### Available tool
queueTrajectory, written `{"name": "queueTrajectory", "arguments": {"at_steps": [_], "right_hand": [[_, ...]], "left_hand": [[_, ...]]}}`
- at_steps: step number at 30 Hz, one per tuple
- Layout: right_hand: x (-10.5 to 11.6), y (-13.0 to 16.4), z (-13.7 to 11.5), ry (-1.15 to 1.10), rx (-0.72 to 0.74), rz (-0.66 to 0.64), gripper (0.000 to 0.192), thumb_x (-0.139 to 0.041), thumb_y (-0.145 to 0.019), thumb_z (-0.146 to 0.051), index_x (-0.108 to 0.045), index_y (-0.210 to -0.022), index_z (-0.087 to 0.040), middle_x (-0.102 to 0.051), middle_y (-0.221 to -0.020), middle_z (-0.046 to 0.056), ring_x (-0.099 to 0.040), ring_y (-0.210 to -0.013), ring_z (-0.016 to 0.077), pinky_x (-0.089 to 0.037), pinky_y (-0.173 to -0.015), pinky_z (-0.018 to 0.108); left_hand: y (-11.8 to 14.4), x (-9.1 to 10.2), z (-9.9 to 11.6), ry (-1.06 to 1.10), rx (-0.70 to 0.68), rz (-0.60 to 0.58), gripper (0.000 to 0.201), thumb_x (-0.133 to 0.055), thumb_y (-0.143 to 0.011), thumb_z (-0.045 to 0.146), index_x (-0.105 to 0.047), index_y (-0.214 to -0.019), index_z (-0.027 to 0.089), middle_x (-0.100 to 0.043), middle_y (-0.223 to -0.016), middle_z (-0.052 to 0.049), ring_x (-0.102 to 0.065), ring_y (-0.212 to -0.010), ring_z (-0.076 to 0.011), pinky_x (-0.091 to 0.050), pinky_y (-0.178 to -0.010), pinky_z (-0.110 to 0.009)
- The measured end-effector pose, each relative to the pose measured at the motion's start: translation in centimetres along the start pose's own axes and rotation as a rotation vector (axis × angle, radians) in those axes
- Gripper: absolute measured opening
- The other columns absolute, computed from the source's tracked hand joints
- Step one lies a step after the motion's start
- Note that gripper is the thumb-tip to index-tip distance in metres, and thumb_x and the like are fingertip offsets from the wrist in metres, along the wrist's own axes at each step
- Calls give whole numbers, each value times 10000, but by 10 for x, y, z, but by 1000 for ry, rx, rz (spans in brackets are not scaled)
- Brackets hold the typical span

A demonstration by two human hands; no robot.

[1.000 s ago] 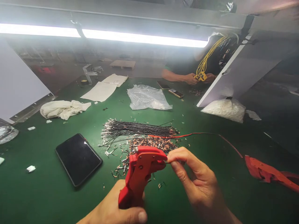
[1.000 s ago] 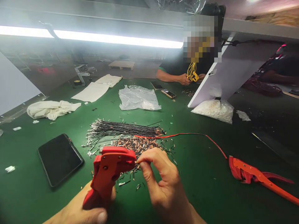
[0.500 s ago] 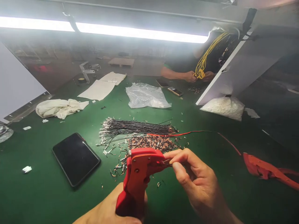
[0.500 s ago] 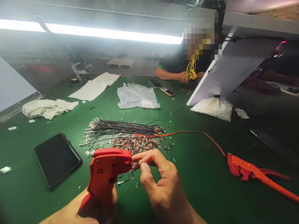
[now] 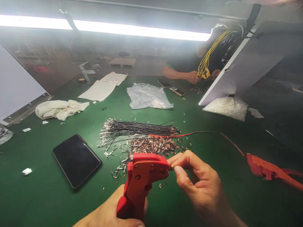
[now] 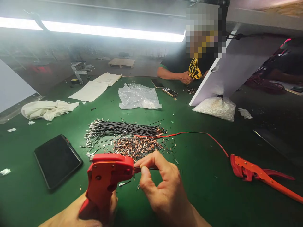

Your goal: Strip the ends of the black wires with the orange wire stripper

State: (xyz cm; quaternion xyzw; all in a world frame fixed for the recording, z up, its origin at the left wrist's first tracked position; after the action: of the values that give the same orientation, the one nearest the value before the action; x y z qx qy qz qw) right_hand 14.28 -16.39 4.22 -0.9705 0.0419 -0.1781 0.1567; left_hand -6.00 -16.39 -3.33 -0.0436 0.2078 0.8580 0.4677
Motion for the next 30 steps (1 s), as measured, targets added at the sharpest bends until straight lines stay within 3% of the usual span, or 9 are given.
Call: {"name": "queueTrajectory", "arguments": {"at_steps": [7, 19, 26, 30], "right_hand": [[1, 3, -1, -45, 44, -51, 149, -506, -863, -113, -554, -806, -241, -747, -909, -13, -697, -768, 125, -555, -703, 217], [-2, 5, 5, -101, 71, -64, 155, -496, -833, -90, -552, -798, -230, -720, -852, -5, -687, -744, 135, -548, -682, 247], [1, 5, 3, -102, 60, -88, 171, -497, -834, -80, -554, -807, -239, -719, -865, -29, -678, -747, 117, -535, -702, 228], [1, 5, 3, -107, 30, -87, 157, -501, -857, -103, -562, -826, -243, -721, -882, -23, -687, -772, 125, -523, -695, 223]], "left_hand": [[-1, 0, -1, -25, 14, 21, 516, -713, -699, 654, -499, -791, 193, -418, -670, 39, -332, -605, -96, -254, -557, -254], [-2, -1, 5, -81, 18, 7, 588, -661, -685, 737, -432, -725, 197, -382, -613, 49, -307, -572, -85, -221, -505, -250], [-2, 3, -3, -86, 13, 63, 556, -653, -687, 738, -507, -754, 205, -334, -628, 40, -303, -601, -111, -280, -562, -284], [-7, 0, -3, -81, -26, 169, 567, -608, -713, 762, -557, -780, 201, -327, -627, 30, -322, -613, -124, -326, -592, -300]]}}
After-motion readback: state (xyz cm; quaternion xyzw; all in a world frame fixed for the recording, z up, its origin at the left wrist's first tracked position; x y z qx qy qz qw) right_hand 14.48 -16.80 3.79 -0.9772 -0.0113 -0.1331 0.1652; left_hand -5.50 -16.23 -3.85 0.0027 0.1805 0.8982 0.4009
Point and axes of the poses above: each hand's wrist, its own y-axis away from the middle knuckle, its own x-axis out of the back of the hand, z = x × y, the point moved 3 cm from there along -y, towards the middle knuckle
